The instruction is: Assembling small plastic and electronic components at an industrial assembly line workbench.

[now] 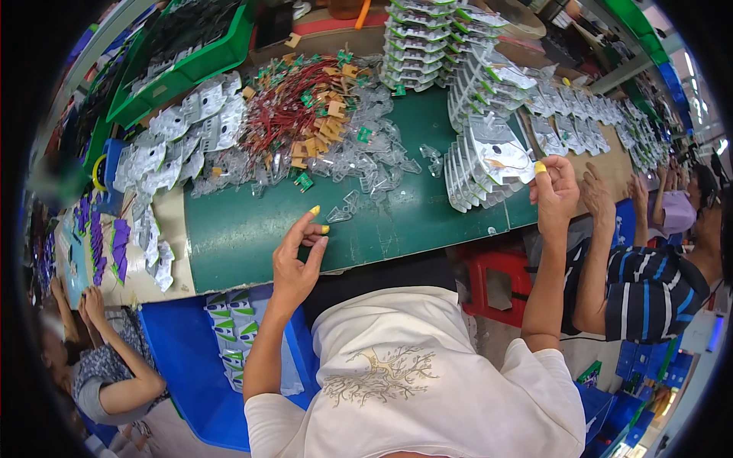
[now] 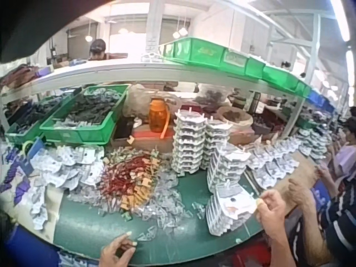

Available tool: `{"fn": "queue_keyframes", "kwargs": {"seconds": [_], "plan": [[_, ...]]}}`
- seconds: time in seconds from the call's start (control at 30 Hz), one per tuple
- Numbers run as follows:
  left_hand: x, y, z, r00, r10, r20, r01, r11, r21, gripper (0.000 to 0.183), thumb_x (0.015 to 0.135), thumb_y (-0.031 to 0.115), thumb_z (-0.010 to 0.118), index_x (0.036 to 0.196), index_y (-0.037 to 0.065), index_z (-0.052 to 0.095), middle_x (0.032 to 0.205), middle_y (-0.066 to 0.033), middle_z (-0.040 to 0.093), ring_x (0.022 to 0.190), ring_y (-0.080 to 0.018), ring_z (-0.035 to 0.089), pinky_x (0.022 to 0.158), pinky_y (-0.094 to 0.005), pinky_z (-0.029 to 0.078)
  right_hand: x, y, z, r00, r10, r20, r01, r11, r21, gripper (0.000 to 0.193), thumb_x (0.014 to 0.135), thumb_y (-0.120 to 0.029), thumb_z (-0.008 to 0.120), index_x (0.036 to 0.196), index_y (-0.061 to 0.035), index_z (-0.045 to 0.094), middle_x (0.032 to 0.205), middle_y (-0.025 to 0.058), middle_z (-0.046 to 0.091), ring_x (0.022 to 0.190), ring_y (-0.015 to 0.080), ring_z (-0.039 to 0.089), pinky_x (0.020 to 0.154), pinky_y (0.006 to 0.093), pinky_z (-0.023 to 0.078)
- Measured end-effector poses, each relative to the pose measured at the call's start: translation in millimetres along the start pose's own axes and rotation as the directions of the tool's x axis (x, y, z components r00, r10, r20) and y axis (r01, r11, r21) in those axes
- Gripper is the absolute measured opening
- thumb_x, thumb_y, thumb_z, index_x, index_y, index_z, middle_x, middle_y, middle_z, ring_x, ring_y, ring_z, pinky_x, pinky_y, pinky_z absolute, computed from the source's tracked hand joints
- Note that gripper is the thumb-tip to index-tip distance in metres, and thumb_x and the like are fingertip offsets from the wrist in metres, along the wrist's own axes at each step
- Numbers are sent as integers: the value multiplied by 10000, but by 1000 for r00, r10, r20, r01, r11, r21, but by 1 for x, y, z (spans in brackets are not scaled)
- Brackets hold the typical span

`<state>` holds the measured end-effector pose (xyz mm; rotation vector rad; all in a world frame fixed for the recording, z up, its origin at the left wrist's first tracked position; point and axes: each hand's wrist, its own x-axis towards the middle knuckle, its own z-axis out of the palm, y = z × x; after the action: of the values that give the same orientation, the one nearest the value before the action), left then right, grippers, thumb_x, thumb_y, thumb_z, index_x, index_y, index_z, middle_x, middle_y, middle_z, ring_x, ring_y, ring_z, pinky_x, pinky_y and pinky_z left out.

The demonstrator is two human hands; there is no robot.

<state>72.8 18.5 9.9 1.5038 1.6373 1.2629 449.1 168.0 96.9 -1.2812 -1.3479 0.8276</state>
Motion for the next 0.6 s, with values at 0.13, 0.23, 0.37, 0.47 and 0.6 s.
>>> {"fn": "queue_keyframes", "kwargs": {"seconds": [0.13, 0.23, 0.37, 0.47, 0.6], "plan": [[-1, -4, 3, 1000, 10, 0, -10, 999, -42, 467, 872, -7, 661, 1325, 38, 558, 1002, -107, 693, 851, -169, 658, 777, -288, 529, -7, 12, -6, 972, -159, -174, 147, 986, -83, 228, 938, -27, 590, 1164, -20, 566, 755, -3, 577, 555, 28, 467, 459, 165, 346], [2, -7, 3, 1000, 11, 8, -10, 996, -94, 424, 874, 0, 661, 1289, 41, 587, 982, -102, 693, 833, -160, 655, 747, -283, 528, -29, -6, 6, 945, -269, -184, 266, 963, -45, 204, 923, -7, 603, 1125, 2, 580, 835, -3, 620, 606, 19, 479, 512, 162, 360], [3, -13, 3, 1000, 0, -21, -3, 995, -103, 343, 869, 8, 671, 1210, 31, 632, 930, -96, 689, 778, -149, 644, 695, -279, 525, -63, -27, 81, 917, -389, 85, 393, 919, -40, 252, 837, 50, 675, 1085, 3, 663, 842, 14, 656, 713, 75, 604, 642, 204, 491], [1, -20, 1, 999, 26, -46, -30, 994, -103, 293, 866, 13, 678, 1157, 21, 651, 900, -95, 683, 746, -150, 638, 674, -277, 522, -51, -47, 160, 797, -472, 377, 524, 850, -42, 182, 795, 46, 687, 968, -12, 692, 782, 78, 645, 602, 107, 569, 550, 234, 453], [1, -23, 0, 989, 127, -74, -136, 982, -131, 252, 863, 18, 683, 1114, 10, 659, 870, -93, 674, 717, -153, 628, 661, -277, 520, -7, -17, 244, 838, -410, 359, 489, 857, -161, 164, 838, -44, 649, 997, -20, 676, 871, 142, 672, 668, 269, 648, 621, 349, 514]]}}
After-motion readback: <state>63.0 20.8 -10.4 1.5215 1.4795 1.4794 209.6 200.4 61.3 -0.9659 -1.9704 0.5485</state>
